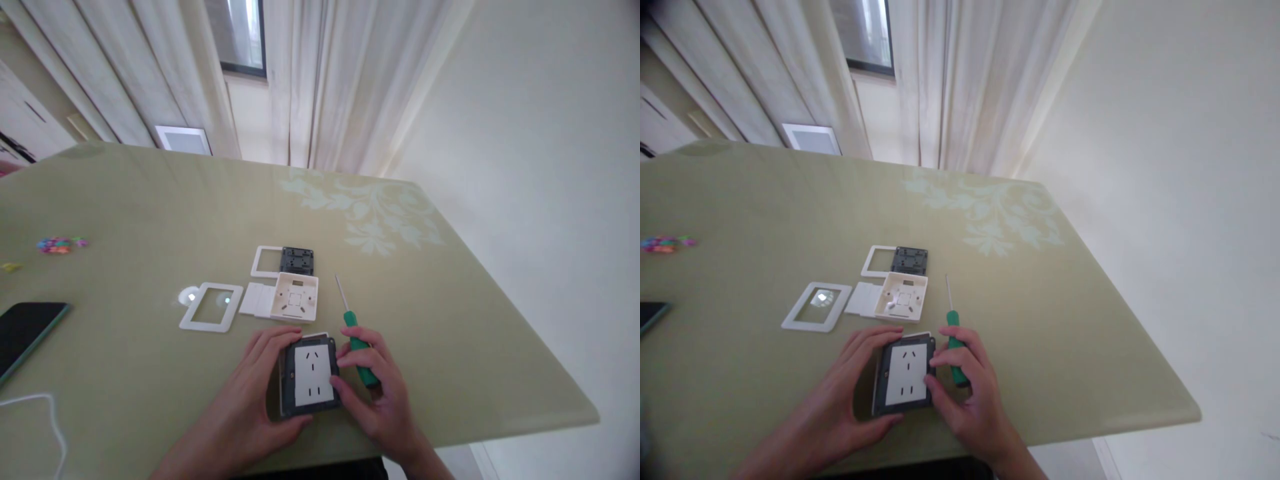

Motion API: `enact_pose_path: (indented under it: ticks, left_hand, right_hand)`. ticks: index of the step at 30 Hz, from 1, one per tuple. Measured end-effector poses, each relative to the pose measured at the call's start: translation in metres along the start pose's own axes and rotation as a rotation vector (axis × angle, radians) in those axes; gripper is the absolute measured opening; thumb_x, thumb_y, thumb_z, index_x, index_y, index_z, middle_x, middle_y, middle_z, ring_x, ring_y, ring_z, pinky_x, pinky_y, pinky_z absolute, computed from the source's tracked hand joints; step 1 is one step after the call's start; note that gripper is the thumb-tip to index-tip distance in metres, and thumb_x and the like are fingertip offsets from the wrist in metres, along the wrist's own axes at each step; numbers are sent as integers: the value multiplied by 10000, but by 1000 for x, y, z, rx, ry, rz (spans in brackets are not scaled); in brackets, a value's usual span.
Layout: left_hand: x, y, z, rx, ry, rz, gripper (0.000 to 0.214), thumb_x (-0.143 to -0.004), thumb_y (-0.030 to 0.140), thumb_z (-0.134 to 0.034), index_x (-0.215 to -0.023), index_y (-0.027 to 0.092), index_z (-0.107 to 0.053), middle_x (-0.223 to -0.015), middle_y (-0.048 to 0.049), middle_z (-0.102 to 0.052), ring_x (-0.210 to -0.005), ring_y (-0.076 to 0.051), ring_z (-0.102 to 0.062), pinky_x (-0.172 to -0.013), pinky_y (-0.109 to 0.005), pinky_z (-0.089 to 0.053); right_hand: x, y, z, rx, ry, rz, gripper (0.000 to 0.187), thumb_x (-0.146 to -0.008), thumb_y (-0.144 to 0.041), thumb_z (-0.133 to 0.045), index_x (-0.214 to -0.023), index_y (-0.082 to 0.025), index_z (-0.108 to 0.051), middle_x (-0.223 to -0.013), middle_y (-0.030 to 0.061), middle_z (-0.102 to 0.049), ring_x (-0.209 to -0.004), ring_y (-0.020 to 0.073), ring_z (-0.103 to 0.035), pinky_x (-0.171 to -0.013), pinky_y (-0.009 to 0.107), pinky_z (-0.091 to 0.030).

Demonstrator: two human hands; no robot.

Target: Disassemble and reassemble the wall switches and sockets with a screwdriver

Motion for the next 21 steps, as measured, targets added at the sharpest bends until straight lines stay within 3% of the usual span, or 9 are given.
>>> enact_pose_path:
  ticks: [4, 15, 21]
  left_hand:
    - [3, -4, 5, 0, 33, 35, 936, -760, 219, -916, -1545, 388, -435, -1535, -85, -622, -1442, -392, -598, -1192, -649, -561]
    - [10, -12, 0, 23, 1, 95, 1041, -713, 227, -997, -1555, 438, -422, -1533, -49, -647, -1435, -381, -628, -1178, -616, -592]
    - [13, -15, -2, 1, 9, 92, 1042, -760, 266, -982, -1595, 429, -380, -1568, -90, -629, -1456, -414, -623, -1176, -668, -585]
  right_hand:
    - [0, -2, -1, 26, -3, 11, 236, -962, -155, -762, -1129, -319, -730, -1376, 90, -673, -1066, 218, -766, -1009, 369, -653]
    - [-2, 2, -6, 97, -61, -2, 223, -962, -186, -773, -1134, -322, -731, -1363, 103, -697, -1153, 269, -757, -1025, 420, -659]
    - [-4, 2, -6, 85, -53, -6, 234, -953, -174, -779, -1131, -317, -729, -1374, 109, -689, -1053, 249, -780, -973, 411, -683]
Point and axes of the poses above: each hand's wrist, its own x-axis away from the middle knuckle, its own z-axis out of the back of the hand, y = z × x, the point moved 7 cm from there along -x, towards the middle knuckle
